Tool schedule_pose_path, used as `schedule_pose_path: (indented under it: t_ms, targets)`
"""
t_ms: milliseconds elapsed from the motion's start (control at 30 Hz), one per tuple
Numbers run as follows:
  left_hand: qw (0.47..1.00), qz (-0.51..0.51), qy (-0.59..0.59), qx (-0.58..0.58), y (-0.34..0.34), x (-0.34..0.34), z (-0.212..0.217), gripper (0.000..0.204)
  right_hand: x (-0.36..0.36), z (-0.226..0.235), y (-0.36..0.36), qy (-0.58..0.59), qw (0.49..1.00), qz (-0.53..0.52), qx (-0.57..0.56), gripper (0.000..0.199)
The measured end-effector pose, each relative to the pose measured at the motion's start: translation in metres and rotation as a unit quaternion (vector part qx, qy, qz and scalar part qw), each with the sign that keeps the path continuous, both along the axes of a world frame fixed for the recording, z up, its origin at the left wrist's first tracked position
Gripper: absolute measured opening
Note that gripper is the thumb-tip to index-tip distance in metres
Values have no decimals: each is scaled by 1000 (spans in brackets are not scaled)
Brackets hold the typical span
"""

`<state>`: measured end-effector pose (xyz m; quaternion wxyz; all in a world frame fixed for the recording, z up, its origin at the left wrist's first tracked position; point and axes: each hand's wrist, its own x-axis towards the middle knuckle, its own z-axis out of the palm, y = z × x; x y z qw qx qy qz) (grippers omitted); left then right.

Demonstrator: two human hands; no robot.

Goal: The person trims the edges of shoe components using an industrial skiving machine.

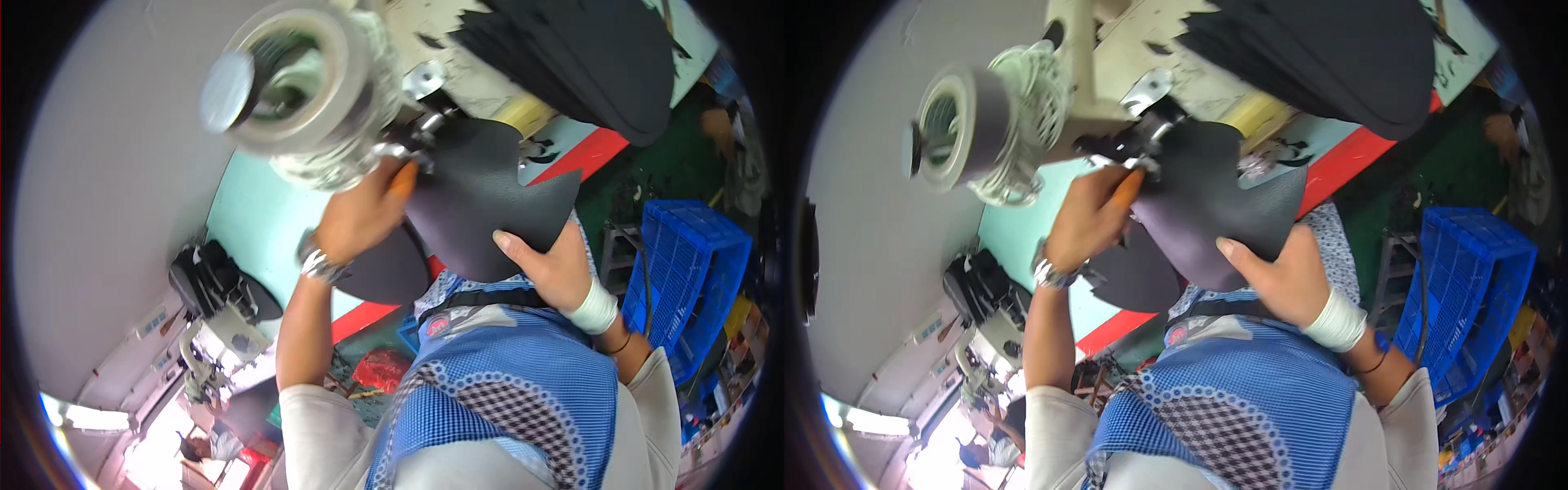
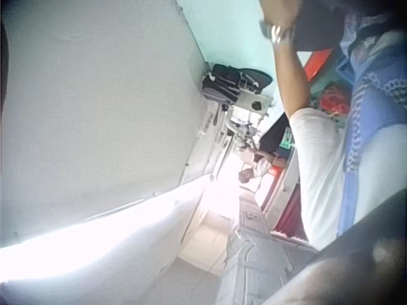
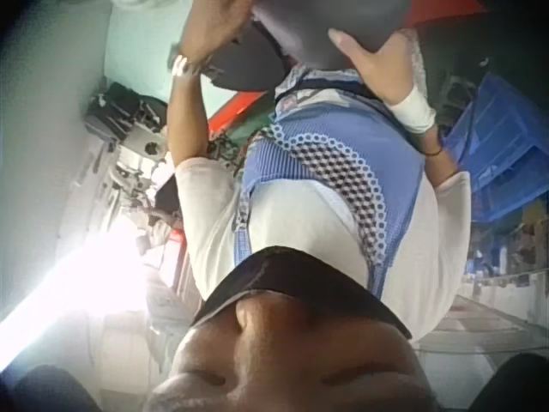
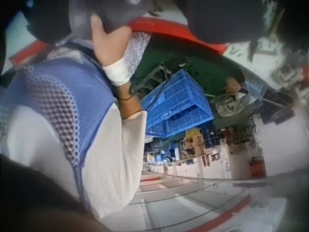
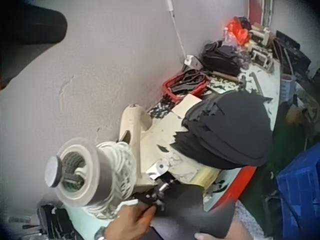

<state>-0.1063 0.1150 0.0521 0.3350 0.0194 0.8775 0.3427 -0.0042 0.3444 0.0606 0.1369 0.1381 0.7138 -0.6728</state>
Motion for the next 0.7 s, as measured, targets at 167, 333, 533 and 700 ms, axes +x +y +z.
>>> schedule_pose_path:
  t_ms: [167,333,533,700]
  targets:
    - [987,17,107,-119,-112,71,-52,91,-30,58,47,384,877,-235,165,23]
    - [937,-62,196,-281,-151,142,-104,91,-62,6,45,351,742,10,571,36]
    - [997,12,-55,-58,-117,114,19,19,21,-30,-41,177,937,297,59,81]
    - [950,216,-32,221,-15,84,63,46,29,-5,-21,254,922,254,145,146]
